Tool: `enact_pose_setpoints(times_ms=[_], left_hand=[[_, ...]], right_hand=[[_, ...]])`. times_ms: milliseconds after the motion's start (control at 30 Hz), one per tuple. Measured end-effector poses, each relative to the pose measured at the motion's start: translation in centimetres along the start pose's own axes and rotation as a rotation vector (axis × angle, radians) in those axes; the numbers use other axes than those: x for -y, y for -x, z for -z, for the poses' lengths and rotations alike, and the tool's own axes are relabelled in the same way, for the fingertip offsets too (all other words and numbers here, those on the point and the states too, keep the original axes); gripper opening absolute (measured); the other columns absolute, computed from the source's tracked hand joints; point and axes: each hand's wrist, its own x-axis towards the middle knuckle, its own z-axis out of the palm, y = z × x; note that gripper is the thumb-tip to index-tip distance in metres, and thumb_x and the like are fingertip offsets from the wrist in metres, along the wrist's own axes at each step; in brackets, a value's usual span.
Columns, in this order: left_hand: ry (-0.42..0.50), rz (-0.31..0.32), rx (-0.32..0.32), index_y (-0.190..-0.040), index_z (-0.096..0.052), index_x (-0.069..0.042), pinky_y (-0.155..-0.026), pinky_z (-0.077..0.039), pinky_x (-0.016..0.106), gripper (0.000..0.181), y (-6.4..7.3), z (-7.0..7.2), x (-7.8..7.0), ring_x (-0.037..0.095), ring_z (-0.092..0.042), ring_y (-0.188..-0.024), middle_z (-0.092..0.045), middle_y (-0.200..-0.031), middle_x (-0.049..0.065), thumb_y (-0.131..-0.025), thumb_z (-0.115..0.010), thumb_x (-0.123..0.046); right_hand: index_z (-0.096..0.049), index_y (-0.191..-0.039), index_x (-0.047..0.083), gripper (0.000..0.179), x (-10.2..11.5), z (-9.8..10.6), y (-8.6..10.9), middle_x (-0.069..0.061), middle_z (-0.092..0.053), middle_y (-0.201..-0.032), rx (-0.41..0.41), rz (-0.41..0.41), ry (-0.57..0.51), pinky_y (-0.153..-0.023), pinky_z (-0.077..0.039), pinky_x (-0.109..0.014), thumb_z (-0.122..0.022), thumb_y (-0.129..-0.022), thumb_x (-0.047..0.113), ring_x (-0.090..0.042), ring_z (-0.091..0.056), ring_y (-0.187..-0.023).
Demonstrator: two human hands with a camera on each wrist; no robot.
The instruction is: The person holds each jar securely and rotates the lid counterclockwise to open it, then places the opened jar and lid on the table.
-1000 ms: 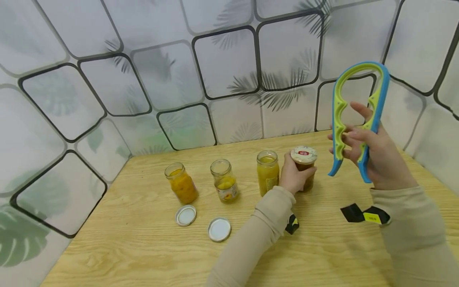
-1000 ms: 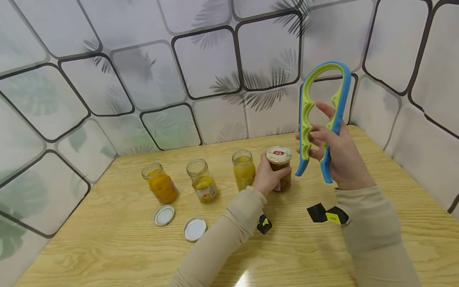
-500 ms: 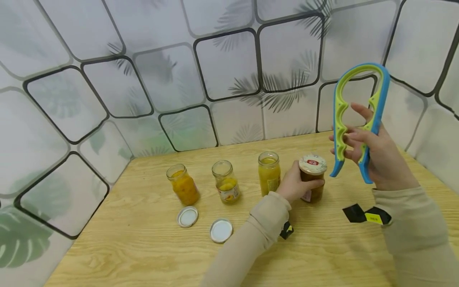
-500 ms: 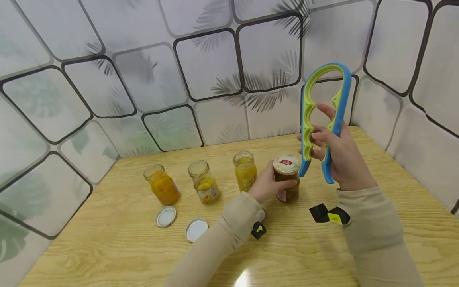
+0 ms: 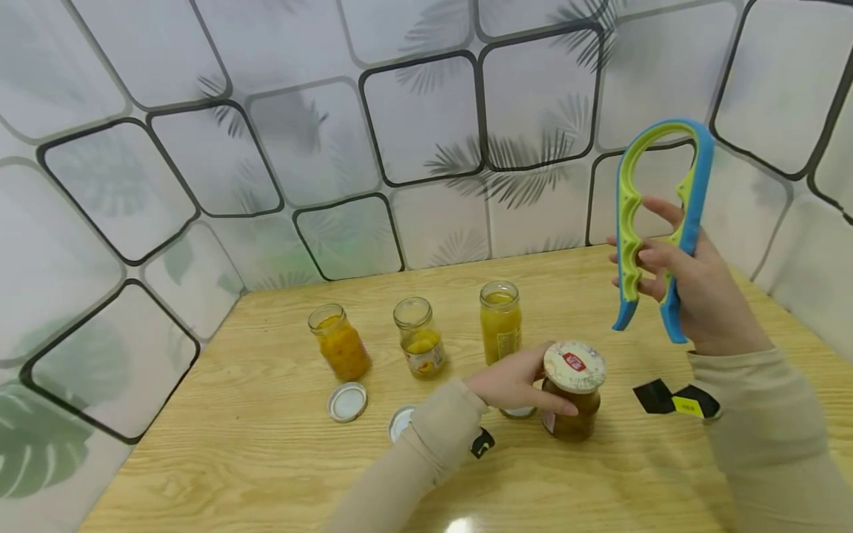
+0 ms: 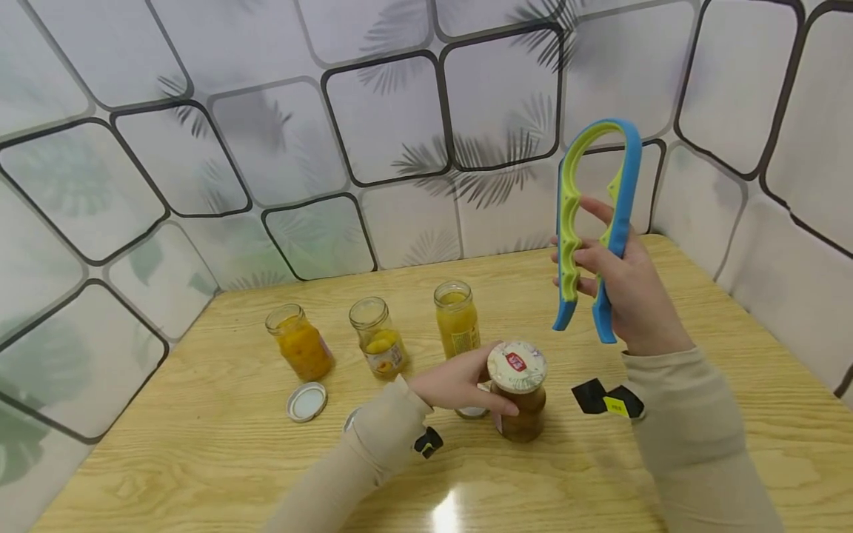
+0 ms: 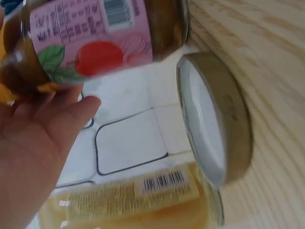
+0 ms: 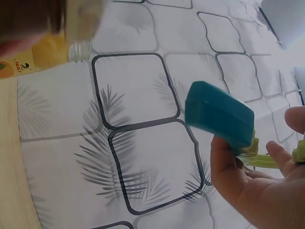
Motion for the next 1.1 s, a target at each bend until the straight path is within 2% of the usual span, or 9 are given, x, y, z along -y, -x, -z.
enact_pose_setpoints(times_ms=[100, 233, 333, 433, 633, 767, 867, 933, 1100], left_hand=[[0.030, -0.024, 0.051, -0.127, -0.033, -0.003, -0.091, -0.036, 0.018, 0.060, 1.4, 0.3, -0.1, 0.008, -0.057, -0.088, -0.048, -0.117, 0.006, -0.077, -0.064, 0.003], [0.014, -0.010, 0.061, -0.129, -0.033, -0.003, -0.095, -0.032, 0.019, 0.065, 3.3, 1.0, 0.1, 0.003, -0.042, -0.110, -0.046, -0.121, 0.005, -0.075, -0.067, 0.003], [0.017, 0.021, 0.068, -0.130, -0.033, -0.005, -0.094, -0.033, 0.020, 0.066, 4.4, 1.6, 0.4, 0.004, -0.046, -0.106, -0.048, -0.119, 0.003, -0.074, -0.068, 0.001], [0.006, 0.025, 0.060, -0.129, -0.034, -0.005, -0.094, -0.033, 0.021, 0.066, 5.0, 2.0, 0.6, 0.005, -0.047, -0.106, -0.049, -0.119, 0.003, -0.074, -0.069, 0.001], [-0.081, 0.003, 0.032, -0.130, -0.034, -0.006, -0.097, -0.029, 0.021, 0.074, 5.4, 2.0, 1.3, 0.004, -0.040, -0.114, -0.046, -0.124, 0.001, -0.069, -0.075, -0.003], [-0.108, -0.018, 0.031, -0.128, -0.038, -0.007, -0.096, -0.029, 0.021, 0.076, 5.3, 1.6, 1.8, 0.002, -0.041, -0.112, -0.048, -0.123, -0.003, -0.064, -0.078, -0.005], [-0.109, -0.026, 0.014, -0.125, -0.042, -0.007, -0.095, -0.032, 0.021, 0.073, 5.1, 1.4, 2.0, 0.002, -0.044, -0.109, -0.051, -0.119, -0.003, -0.063, -0.079, -0.005], [-0.112, -0.024, -0.002, -0.123, -0.045, -0.007, -0.093, -0.033, 0.020, 0.069, 5.0, 1.2, 2.1, 0.001, -0.046, -0.106, -0.053, -0.116, -0.003, -0.063, -0.079, -0.006], [-0.133, -0.048, -0.045, -0.119, -0.048, -0.005, -0.091, -0.036, 0.018, 0.064, 5.0, 1.0, 2.1, 0.001, -0.049, -0.102, -0.056, -0.112, 0.000, -0.063, -0.079, -0.005]], right_hand=[[-0.023, -0.135, 0.016, 0.051, 0.0, -0.1, 0.0, -0.012, -0.061, -0.102, -0.023, -0.014, 0.077, -0.064, -0.050, -0.030, -0.038, -0.091, -0.004, -0.020, -0.060, -0.090], [-0.025, -0.136, 0.016, 0.050, -0.4, -0.4, -0.2, -0.008, -0.059, -0.105, -0.040, -0.032, 0.159, -0.066, -0.050, -0.030, -0.040, -0.091, -0.001, -0.018, -0.058, -0.091], [-0.028, -0.136, 0.017, 0.047, -0.6, -0.7, -0.3, -0.005, -0.055, -0.110, -0.046, -0.049, 0.284, -0.066, -0.048, -0.028, -0.041, -0.093, 0.005, -0.016, -0.055, -0.092], [-0.030, -0.137, 0.020, 0.045, -0.7, -1.2, -0.1, -0.006, -0.048, -0.117, -0.051, -0.057, 0.484, -0.067, -0.045, -0.025, -0.041, -0.094, 0.011, -0.015, -0.051, -0.092], [-0.020, -0.135, 0.021, 0.049, -1.2, -2.6, 0.6, -0.013, -0.037, -0.128, -0.047, -0.008, 0.881, -0.065, -0.036, -0.029, -0.044, -0.093, 0.015, -0.017, -0.044, -0.090], [-0.016, -0.138, 0.016, 0.061, -1.3, -3.3, 0.7, -0.017, -0.044, -0.126, -0.043, 0.006, 0.960, -0.067, -0.037, -0.024, -0.052, -0.089, 0.013, -0.015, -0.048, -0.098], [-0.020, -0.139, 0.011, 0.066, -1.3, -3.5, 0.7, -0.017, -0.048, -0.119, -0.042, 0.007, 1.057, -0.065, -0.040, -0.022, -0.058, -0.085, 0.014, -0.022, -0.051, -0.098], [-0.023, -0.139, 0.006, 0.068, -1.3, -3.6, 0.7, -0.018, -0.048, -0.116, -0.017, 0.014, 1.128, -0.063, -0.042, -0.026, -0.061, -0.083, 0.015, -0.028, -0.050, -0.093], [-0.026, -0.136, -0.002, 0.071, -1.5, -3.9, 0.7, -0.020, -0.047, -0.107, 0.076, 0.046, 1.265, -0.059, -0.039, -0.034, -0.064, -0.080, 0.017, -0.028, -0.044, -0.081]])
